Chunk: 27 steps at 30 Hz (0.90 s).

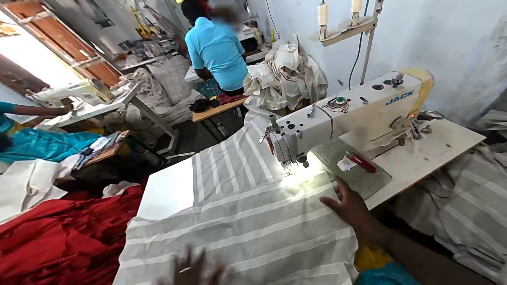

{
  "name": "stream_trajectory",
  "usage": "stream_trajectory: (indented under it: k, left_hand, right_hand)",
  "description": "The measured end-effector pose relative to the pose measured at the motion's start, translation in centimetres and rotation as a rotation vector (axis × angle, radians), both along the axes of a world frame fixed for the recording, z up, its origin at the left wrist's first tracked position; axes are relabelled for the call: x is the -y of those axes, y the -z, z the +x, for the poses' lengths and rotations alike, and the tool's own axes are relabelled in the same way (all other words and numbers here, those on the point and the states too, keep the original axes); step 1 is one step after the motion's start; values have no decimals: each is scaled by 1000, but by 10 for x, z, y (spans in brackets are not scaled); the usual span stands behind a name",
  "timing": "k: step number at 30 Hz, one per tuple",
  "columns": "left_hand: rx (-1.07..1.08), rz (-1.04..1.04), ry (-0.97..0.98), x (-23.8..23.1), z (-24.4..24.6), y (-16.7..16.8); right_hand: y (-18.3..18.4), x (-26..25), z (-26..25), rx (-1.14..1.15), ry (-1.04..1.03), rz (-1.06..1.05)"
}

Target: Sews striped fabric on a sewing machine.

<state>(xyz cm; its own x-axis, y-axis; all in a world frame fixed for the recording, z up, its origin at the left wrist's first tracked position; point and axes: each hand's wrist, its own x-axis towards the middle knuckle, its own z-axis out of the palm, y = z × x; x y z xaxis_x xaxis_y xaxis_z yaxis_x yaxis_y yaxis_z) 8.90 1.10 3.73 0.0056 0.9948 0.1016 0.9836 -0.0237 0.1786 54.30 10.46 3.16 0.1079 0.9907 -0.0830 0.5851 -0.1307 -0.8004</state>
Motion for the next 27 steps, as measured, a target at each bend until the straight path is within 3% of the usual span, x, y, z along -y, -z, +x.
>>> stream_trajectory:
  k: [3,5,8,11,13,15,19,22,24,27]
  left_hand:
    - [80,70,279,-29,126,15]
    - [51,104,375,-30,165,38]
    - [-65,152,413,-7,163,66]
    - [-27,119,388,21,143,74]
    - [123,72,336,26,144,59]
    - [310,208,285,12,160,22]
    - [498,411,409,-35,191,-74]
    - [709,293,553,-49,202,-95]
    - [940,227,605,-48,207,-93]
    - [1089,256,552,-32,214,-92]
  right_hand:
    - [-7,-51,-9,-183,77,-12]
    - [-8,-63,-12,-315,133,-9]
    - [1,-46,-9,-481,110,90]
    - [7,-16,-16,-438,66,352]
    - [6,5,-27,-417,-38,610]
    - [-11,22,-39,-467,-198,728]
    - [-50,45,-57,-687,-424,733]
    - [-63,52,-58,-759,-355,719]
    - [-63,52,-61,-656,-245,811]
    - [-57,55,-71,-245,-106,1091]
